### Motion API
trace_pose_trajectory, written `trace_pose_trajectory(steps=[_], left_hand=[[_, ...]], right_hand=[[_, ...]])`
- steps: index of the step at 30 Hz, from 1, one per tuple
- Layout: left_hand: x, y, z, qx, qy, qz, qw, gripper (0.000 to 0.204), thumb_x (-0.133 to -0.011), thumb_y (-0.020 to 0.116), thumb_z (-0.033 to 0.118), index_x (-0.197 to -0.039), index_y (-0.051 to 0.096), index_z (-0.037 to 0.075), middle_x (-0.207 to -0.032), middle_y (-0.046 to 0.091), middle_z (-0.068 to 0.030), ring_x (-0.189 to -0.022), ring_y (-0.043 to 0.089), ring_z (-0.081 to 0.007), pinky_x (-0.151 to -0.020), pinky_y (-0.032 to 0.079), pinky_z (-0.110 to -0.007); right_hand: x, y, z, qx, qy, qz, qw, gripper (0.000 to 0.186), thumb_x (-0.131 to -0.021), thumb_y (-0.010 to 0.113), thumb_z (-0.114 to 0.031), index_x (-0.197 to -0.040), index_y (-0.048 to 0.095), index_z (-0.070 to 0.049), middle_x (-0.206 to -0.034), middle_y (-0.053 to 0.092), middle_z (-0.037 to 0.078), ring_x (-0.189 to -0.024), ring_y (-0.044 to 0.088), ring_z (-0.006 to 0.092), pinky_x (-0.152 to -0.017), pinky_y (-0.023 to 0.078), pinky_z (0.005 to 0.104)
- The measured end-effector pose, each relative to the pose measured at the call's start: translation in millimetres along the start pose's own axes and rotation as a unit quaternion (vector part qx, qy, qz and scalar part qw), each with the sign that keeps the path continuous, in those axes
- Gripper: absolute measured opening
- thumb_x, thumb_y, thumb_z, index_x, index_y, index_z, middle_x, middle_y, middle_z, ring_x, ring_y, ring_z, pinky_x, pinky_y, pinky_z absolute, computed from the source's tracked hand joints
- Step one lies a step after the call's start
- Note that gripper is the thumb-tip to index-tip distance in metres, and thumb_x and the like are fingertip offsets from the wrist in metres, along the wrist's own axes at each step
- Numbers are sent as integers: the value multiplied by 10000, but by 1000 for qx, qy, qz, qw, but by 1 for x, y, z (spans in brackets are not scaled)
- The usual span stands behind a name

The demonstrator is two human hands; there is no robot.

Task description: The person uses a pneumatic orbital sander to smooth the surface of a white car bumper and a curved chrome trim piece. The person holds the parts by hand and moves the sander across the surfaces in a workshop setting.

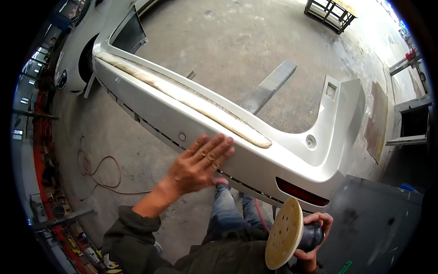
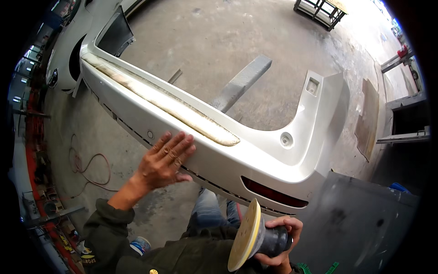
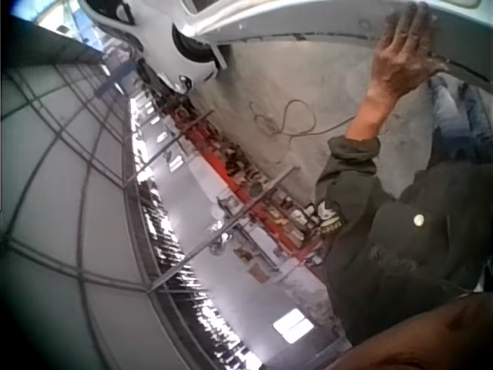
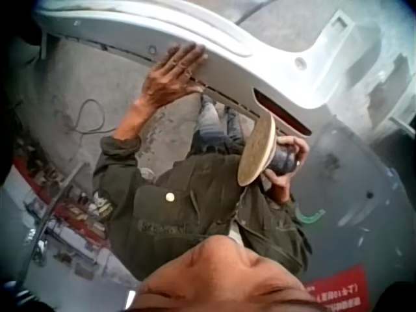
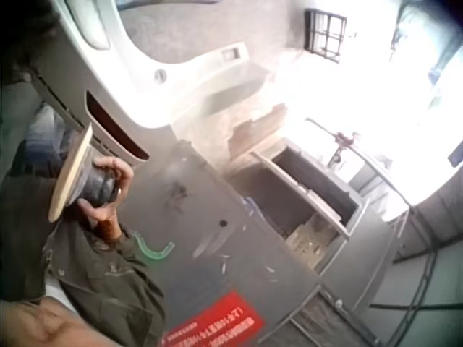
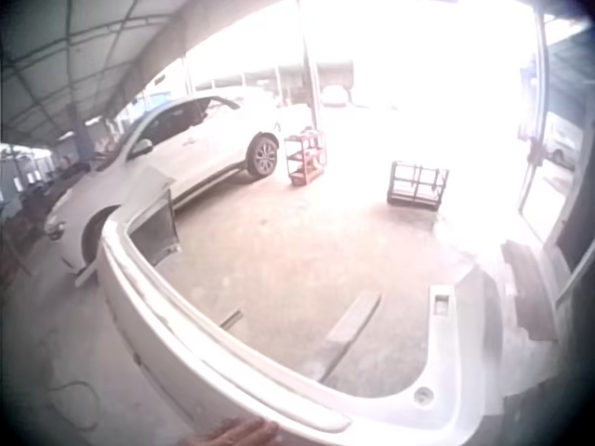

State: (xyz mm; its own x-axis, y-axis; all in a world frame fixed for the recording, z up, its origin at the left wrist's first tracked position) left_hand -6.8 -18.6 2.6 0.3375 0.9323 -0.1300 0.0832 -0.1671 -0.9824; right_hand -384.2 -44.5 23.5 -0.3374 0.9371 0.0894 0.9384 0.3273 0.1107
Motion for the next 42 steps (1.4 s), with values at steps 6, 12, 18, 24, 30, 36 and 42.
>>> trace_pose_trajectory(steps=[6,12,18,24,30,36,42], left_hand=[[-38,-6,3,173,12,24,985,796,-1011,451,617,-1564,415,46,-1617,422,-126,-1513,380,-252,-1284,236,-447],[-20,-7,-45,116,62,58,990,653,-1040,482,526,-1518,507,82,-1576,487,-85,-1468,453,-239,-1267,289,-420],[1,-10,-100,116,13,83,990,553,-1042,542,461,-1457,581,98,-1501,570,-82,-1426,508,-245,-1243,340,-432],[26,-16,-151,56,-27,93,994,531,-1013,611,445,-1406,625,88,-1455,600,-89,-1392,536,-270,-1220,380,-457],[21,2,-107,124,-44,92,987,701,-1061,477,496,-1559,401,9,-1558,475,-194,-1479,418,-339,-1264,278,-488],[-19,-4,-64,185,40,95,977,637,-1035,533,464,-1489,519,18,-1507,533,-165,-1445,464,-298,-1249,330,-443],[-17,2,-97,160,113,147,970,575,-990,636,379,-1469,560,69,-1501,550,-118,-1410,506,-239,-1215,396,-406]], right_hand=[[-17,37,3,-38,-6,9,999,1079,-549,954,-307,-1432,373,-87,-1063,549,99,-955,572,172,-867,491,306],[-33,77,-5,26,34,29,999,1080,-532,965,-345,-1415,398,-92,-1066,548,100,-972,571,186,-912,480,324],[-42,94,-11,48,32,25,998,1111,-505,975,-348,-1425,405,-99,-1089,555,109,-1003,586,202,-928,479,335],[-43,99,-14,70,56,-16,996,1105,-521,975,-321,-1440,398,-110,-1116,549,117,-1018,588,210,-943,489,352],[-40,115,-6,68,39,31,996,1110,-534,976,-324,-1454,394,-106,-1126,536,113,-1051,572,210,-954,490,360],[-37,130,-3,49,32,25,998,1111,-541,963,-343,-1460,388,-98,-1116,534,109,-1049,564,207,-970,473,360],[-29,138,-5,73,16,49,996,1080,-569,947,-350,-1457,387,-94,-1127,534,111,-1047,553,200,-963,461,343]])
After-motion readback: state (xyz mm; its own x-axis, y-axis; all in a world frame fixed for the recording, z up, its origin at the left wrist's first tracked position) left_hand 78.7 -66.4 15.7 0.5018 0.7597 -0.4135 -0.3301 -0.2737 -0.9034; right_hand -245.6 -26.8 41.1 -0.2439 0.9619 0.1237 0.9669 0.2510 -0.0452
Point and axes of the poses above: each hand's wrist, its own x-axis away from the middle knuckle, its own y-axis out of the palm, z = x × y, the point moved 2 cm from there along -x, towards the middle knuckle
